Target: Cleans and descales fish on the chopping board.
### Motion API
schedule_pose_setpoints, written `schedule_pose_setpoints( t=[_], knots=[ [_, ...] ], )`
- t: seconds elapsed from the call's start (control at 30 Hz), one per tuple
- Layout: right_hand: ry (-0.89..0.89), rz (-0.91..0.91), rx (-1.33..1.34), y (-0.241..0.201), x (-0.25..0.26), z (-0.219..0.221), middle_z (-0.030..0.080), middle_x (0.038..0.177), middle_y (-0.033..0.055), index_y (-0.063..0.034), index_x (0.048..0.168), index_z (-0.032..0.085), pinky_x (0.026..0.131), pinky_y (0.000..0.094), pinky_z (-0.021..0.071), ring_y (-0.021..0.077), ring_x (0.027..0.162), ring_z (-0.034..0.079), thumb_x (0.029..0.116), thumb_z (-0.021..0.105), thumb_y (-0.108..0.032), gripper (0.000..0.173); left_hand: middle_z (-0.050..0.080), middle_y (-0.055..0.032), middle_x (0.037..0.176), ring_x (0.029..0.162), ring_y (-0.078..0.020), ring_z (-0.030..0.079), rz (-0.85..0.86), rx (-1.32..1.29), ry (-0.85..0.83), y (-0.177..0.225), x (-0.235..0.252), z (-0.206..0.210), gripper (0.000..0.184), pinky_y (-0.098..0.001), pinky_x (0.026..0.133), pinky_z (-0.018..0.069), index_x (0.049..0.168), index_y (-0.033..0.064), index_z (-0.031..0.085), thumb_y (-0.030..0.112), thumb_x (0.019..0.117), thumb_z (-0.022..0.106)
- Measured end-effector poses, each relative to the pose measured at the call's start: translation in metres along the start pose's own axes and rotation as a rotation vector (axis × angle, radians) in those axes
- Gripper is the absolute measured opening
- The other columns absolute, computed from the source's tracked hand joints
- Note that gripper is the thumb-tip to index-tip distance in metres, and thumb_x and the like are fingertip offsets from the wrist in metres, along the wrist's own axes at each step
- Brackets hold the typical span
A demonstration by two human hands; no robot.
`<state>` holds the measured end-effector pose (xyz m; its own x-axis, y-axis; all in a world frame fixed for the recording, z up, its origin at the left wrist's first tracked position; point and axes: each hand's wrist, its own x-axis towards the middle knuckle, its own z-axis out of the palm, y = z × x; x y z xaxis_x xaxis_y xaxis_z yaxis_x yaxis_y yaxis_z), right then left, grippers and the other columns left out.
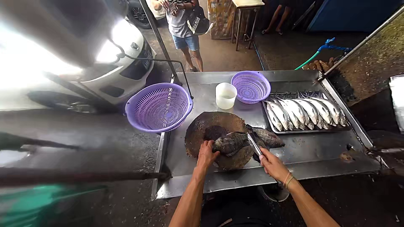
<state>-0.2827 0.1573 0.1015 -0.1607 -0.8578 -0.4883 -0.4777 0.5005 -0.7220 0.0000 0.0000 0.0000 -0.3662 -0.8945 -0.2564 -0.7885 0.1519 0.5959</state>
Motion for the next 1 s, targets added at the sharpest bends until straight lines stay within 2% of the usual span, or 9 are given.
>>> schedule_pose_setpoints(
  t=[0.07,0.2,0.27,0.33,0.5,0.73,0.83,0.93,1.0],
  knots=[
    [-0.082,0.070,-0.100,0.020,0.036,0.018,0.068,0.103,0.0183,-0.0147,0.158,0.037,0.073,0.0502,0.0584,0.0298,0.074,0.067,0.1102,0.038,-0.028,0.050,0.060,-0.0202,0.135,0.129,-0.0374,0.055,0.036,-0.015,-0.026,-0.006,0.004,0.001,0.064,-0.0497,0.112,0.0445,0.136,0.0073,0.060,0.030,0.0806,0.083],
    [-0.030,0.188,-0.251,0.020,0.088,0.026,0.067,0.116,0.0217,-0.0208,0.160,0.035,0.077,0.0533,0.0586,0.0348,0.083,0.070,0.1121,0.036,-0.036,0.050,0.061,-0.0168,0.130,0.124,-0.0350,0.056,0.137,-0.045,-0.049,-0.008,0.013,0.000,0.058,-0.0469,0.109,0.0451,0.129,0.0072,0.062,0.029,0.0791,0.082],
    [0.010,0.234,-0.356,0.015,0.101,0.031,0.064,0.135,0.0195,-0.0240,0.161,0.035,0.099,0.0586,0.0511,0.0389,0.114,0.067,0.1117,0.036,-0.038,0.051,0.063,-0.0145,0.126,0.123,-0.0338,0.056,0.204,-0.030,-0.081,-0.005,0.016,-0.001,0.050,-0.0462,0.108,0.0445,0.126,0.0079,0.063,0.026,0.0816,0.077],
    [0.052,0.243,-0.428,0.011,0.105,0.038,0.063,0.140,0.0184,-0.0242,0.161,0.035,0.109,0.0605,0.0443,0.0401,0.128,0.060,0.1113,0.034,-0.039,0.052,0.066,-0.0129,0.122,0.120,-0.0332,0.057,0.256,0.001,-0.119,-0.007,0.019,-0.001,0.045,-0.0470,0.107,0.0447,0.124,0.0077,0.065,0.027,0.0842,0.074],
    [0.075,0.297,-0.513,-0.001,0.103,0.049,0.065,0.135,0.0200,-0.0245,0.162,0.032,0.106,0.0616,0.0463,0.0420,0.126,0.061,0.1115,0.031,-0.040,0.053,0.066,-0.0147,0.120,0.119,-0.0308,0.061,0.251,-0.037,-0.237,-0.021,0.033,-0.009,0.050,-0.0472,0.107,0.0467,0.122,0.0051,0.065,0.035,0.0846,0.078],
    [-0.025,0.266,-0.450,0.009,0.107,0.027,0.059,0.144,0.0197,-0.0237,0.164,0.027,0.108,0.0616,0.0446,0.0407,0.130,0.058,0.1115,0.034,-0.033,0.054,0.066,-0.0151,0.116,0.113,-0.0310,0.064,0.273,0.027,-0.321,-0.021,0.040,-0.008,0.047,-0.0506,0.103,0.0497,0.118,0.0046,0.068,0.037,0.0856,0.078],
    [0.051,0.300,-0.488,0.008,0.112,0.029,0.064,0.137,0.0197,-0.0253,0.163,0.032,0.107,0.0617,0.0454,0.0408,0.127,0.060,0.1104,0.035,-0.033,0.053,0.065,-0.0158,0.119,0.115,-0.0319,0.063,0.258,0.028,-0.354,-0.018,0.040,-0.011,0.046,-0.0516,0.103,0.0492,0.120,0.0038,0.066,0.035,0.0873,0.076],
    [0.052,0.234,-0.409,-0.007,0.073,0.074,0.069,0.121,0.0231,-0.0181,0.160,0.035,0.099,0.0600,0.0517,0.0417,0.112,0.068,0.1110,0.035,-0.031,0.051,0.065,-0.0164,0.119,0.115,-0.0330,0.063,0.286,0.028,-0.371,-0.023,0.039,-0.010,0.046,-0.0533,0.103,0.0488,0.119,0.0032,0.066,0.034,0.0859,0.076],
    [0.002,0.212,-0.452,-0.012,0.059,0.073,0.071,0.115,0.0225,-0.0210,0.161,0.034,0.096,0.0600,0.0530,0.0417,0.106,0.070,0.1113,0.034,-0.033,0.051,0.064,-0.0176,0.119,0.114,-0.0343,0.063,0.306,0.038,-0.387,-0.022,0.041,-0.011,0.047,-0.0543,0.101,0.0491,0.120,0.0022,0.065,0.034,0.0864,0.075]
  ],
)
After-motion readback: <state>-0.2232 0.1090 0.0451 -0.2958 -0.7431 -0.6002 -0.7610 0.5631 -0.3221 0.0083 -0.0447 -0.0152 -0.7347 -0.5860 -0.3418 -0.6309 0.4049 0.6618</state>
